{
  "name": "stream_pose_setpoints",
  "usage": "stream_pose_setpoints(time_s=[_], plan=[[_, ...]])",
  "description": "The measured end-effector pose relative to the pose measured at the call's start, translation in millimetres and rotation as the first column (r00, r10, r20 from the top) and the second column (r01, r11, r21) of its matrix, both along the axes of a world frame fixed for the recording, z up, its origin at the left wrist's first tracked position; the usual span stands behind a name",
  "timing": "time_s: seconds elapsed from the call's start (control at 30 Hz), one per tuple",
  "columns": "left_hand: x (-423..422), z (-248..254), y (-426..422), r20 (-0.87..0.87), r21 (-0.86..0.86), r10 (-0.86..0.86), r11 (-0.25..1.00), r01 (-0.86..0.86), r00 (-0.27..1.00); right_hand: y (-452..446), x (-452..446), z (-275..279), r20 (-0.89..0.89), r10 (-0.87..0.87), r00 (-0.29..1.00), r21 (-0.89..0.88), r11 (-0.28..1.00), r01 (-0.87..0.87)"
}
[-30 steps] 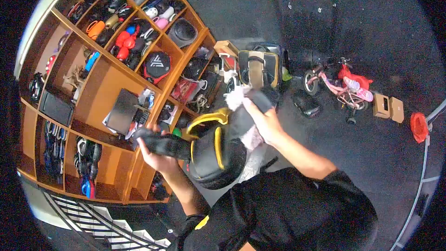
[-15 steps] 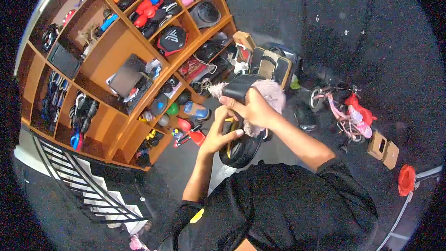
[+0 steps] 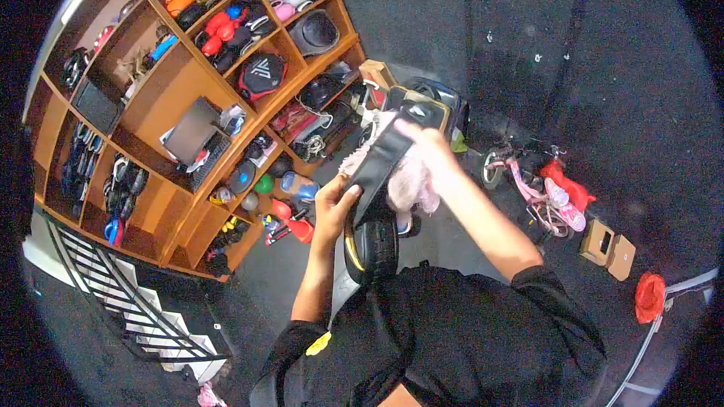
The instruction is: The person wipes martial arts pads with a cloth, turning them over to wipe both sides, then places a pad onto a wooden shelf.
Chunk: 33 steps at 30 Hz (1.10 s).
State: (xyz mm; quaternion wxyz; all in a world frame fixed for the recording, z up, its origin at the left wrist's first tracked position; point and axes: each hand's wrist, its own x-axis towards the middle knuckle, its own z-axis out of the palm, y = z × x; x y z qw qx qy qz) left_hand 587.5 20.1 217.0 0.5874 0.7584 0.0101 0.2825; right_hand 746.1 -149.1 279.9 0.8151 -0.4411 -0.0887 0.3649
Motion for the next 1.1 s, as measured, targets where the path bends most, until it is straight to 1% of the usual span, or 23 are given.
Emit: stream_pose_setpoints(time_s=[0.07,0.17,0.23,0.27,0.3,0.37,0.4,0.43,0.5,0.53,0.6,0.63,0.67,0.7,0.73,0.8,0.87,0.9,0.97,1.0,1.03,1.07,1.1], plan=[[-5,1,-6,0.018,-0.091,0.0,0.996,0.002,1.0,-15,15,-2,0.04,-0.041,0.998,0.057,0.998,0.039],[-2,1,-14,-0.016,0.007,0.101,0.995,-0.101,0.995,-27,30,-13,-0.004,-0.102,0.995,0.048,0.994,0.102],[0,-11,-17,-0.01,-0.143,0.169,0.975,-0.169,0.985,-41,49,-5,-0.095,-0.153,0.984,-0.024,0.988,0.151],[2,-16,-18,0.032,-0.135,0.222,0.967,-0.216,0.974,-53,47,4,-0.099,-0.062,0.993,0.099,0.992,0.072],[4,-20,-16,0.035,-0.134,0.225,0.966,-0.219,0.974,-58,56,1,-0.05,-0.162,0.985,0.004,0.987,0.163],[5,-24,-16,0.068,-0.099,0.355,0.932,-0.347,0.933,-67,71,-17,0.118,-0.253,0.96,0.134,0.962,0.237],[6,-24,-16,0.016,-0.244,0.386,0.896,-0.37,0.922,-79,82,-20,0.062,-0.264,0.962,0.14,0.957,0.254],[6,-25,-14,0.061,-0.275,0.403,0.886,-0.373,0.913,-91,90,-17,0.006,-0.275,0.961,0.145,0.952,0.271],[5,-30,-2,0.129,-0.358,0.457,0.849,-0.389,0.88,-116,87,1,0.129,-0.361,0.924,0.192,0.923,0.334],[0,-31,7,0.129,-0.389,0.478,0.83,-0.399,0.869,-133,92,0,0.269,-0.299,0.915,0.239,0.941,0.238],[-3,-33,22,0.241,-0.462,0.446,0.834,-0.302,0.862,-146,76,16,0.35,-0.231,0.908,0.062,0.973,0.224],[-2,-28,24,0.217,-0.418,0.497,0.825,-0.38,0.84,-153,81,-3,0.616,-0.08,0.784,0.03,0.996,0.079],[-2,-20,23,0.195,-0.372,0.546,0.81,-0.454,0.815,-162,86,-21,0.68,0.219,0.699,-0.248,0.967,-0.061],[1,-9,18,0.214,-0.359,0.536,0.821,-0.444,0.817,-170,85,-37,0.569,0.518,0.639,-0.477,0.841,-0.256],[5,-14,19,0.211,-0.394,0.517,0.822,-0.411,0.83,-167,68,-26,0.493,0.667,0.558,-0.579,0.731,-0.363],[13,-11,13,0.202,-0.383,0.492,0.836,-0.394,0.847,-150,41,-25,0.668,0.536,0.516,-0.413,0.844,-0.342],[18,9,-8,0.218,-0.239,0.534,0.841,-0.486,0.817,-127,-1,-2,0.621,0.346,0.703,-0.272,0.937,-0.221],[21,3,-8,0.221,-0.314,0.483,0.858,-0.407,0.847,-113,-24,6,0.605,0.236,0.76,-0.135,0.972,-0.195],[22,15,-22,0.181,-0.248,0.498,0.858,-0.451,0.848,-80,-59,9,0.66,0.236,0.714,-0.04,0.959,-0.28],[21,4,-18,0.179,-0.106,0.491,0.871,-0.479,0.853,-66,-64,18,0.858,0.336,0.388,-0.227,0.926,-0.301],[14,17,-32,0.166,-0.144,0.409,0.91,-0.388,0.898,-48,-70,2,0.908,0.374,0.188,-0.323,0.912,-0.254],[12,-7,-25,0.167,-0.278,0.238,0.943,-0.185,0.957,-32,-79,-5,0.935,0.355,0.024,-0.349,0.928,-0.133],[4,18,-48,0.213,-0.403,0.114,0.915,-0.019,0.97,-23,-86,-11,0.923,0.377,-0.076,-0.379,0.925,-0.025]])
